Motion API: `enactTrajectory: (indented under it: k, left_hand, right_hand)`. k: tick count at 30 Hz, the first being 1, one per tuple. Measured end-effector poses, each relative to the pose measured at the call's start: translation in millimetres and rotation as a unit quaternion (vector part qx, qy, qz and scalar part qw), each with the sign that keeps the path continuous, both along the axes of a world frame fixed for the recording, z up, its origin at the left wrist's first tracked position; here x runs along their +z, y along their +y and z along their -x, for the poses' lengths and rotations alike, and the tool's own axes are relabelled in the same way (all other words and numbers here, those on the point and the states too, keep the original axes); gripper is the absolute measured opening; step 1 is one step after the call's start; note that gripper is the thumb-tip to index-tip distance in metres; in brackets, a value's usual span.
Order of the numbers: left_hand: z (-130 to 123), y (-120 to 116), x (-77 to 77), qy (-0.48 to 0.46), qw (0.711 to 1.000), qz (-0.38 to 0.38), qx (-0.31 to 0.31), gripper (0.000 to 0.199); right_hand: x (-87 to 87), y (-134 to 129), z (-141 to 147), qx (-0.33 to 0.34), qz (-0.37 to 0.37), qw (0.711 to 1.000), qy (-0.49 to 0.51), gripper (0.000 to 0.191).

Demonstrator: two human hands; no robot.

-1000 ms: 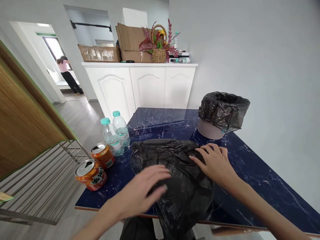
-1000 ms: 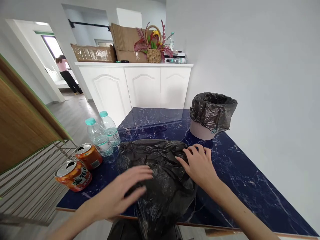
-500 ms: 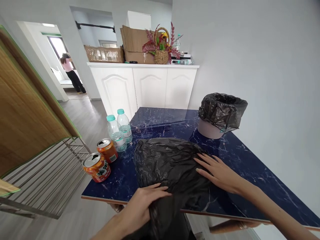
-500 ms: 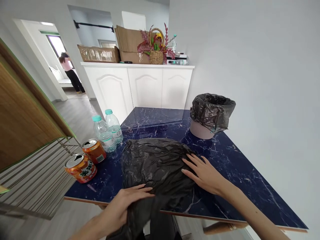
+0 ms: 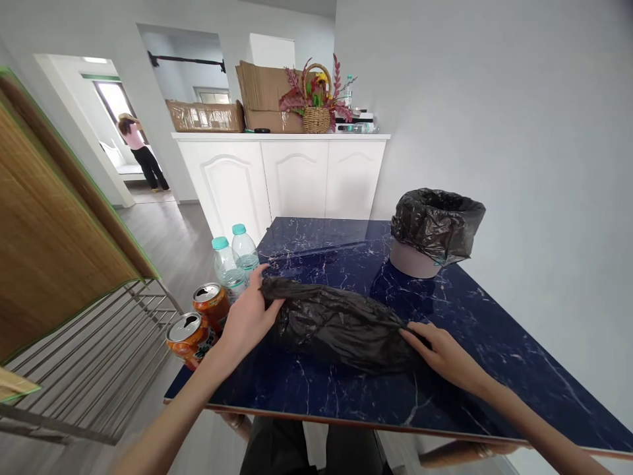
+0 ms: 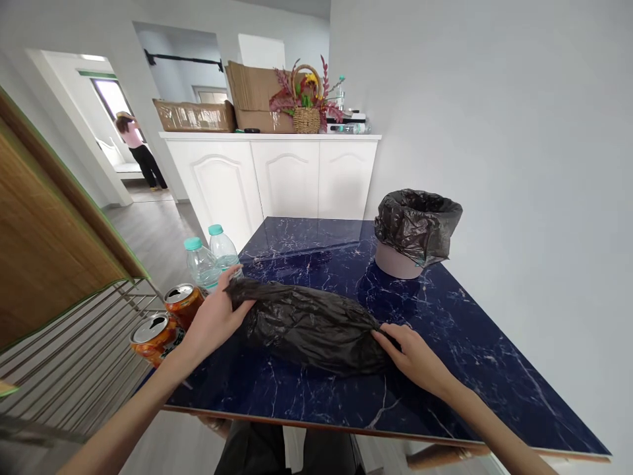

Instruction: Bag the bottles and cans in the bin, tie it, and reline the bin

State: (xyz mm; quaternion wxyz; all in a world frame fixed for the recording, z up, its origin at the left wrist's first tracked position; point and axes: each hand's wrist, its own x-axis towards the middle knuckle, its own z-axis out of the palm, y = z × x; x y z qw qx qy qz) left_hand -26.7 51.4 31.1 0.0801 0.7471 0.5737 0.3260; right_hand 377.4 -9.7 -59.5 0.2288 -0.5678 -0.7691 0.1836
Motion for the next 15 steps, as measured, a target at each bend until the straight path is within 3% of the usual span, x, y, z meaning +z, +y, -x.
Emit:
enactTrajectory:
  k: [3,5,6,9,12,15]
  left_hand:
    - [-19.4,-8.1,3.4,0.034,0.977,-0.213,-0.006,0.066]
    - [-35.2,-23.8,0.5,0.068,0.945,-0.312,-0.073,0.063]
    - [-43.7,-31.2,-2.8,0.098,0.933,-0.321,-0.132,0.063]
    - [-69.8,-39.0,-21.7,0.216,0.908,-0.243,-0.262,0.051]
    - [-88.7,-20.3,-50.8,0.289,0.906,-0.164,-0.262,0.057]
    - [-86.7,14.0,-77.5,0.304,0.907,-0.123,-0.263,0.063]
  right_hand:
    - [-0.9,4.9,6.8,-0.092,-0.002,0.996,0.020,0.041]
    - [3.8,0.4,18.3,-0.139,-0.110,0.984,-0.007,0.038]
    - [7.1,-2.9,26.4,-0.137,-0.175,0.975,-0.025,0.036]
    - [15.1,-7.9,55.7,-0.019,-0.270,0.960,-0.065,0.040]
    - [10.1,3.9,78.0,0.074,-0.248,0.959,-0.113,0.056]
    - [-9.9,25.9,79.8,0.060,-0.202,0.965,-0.156,0.061]
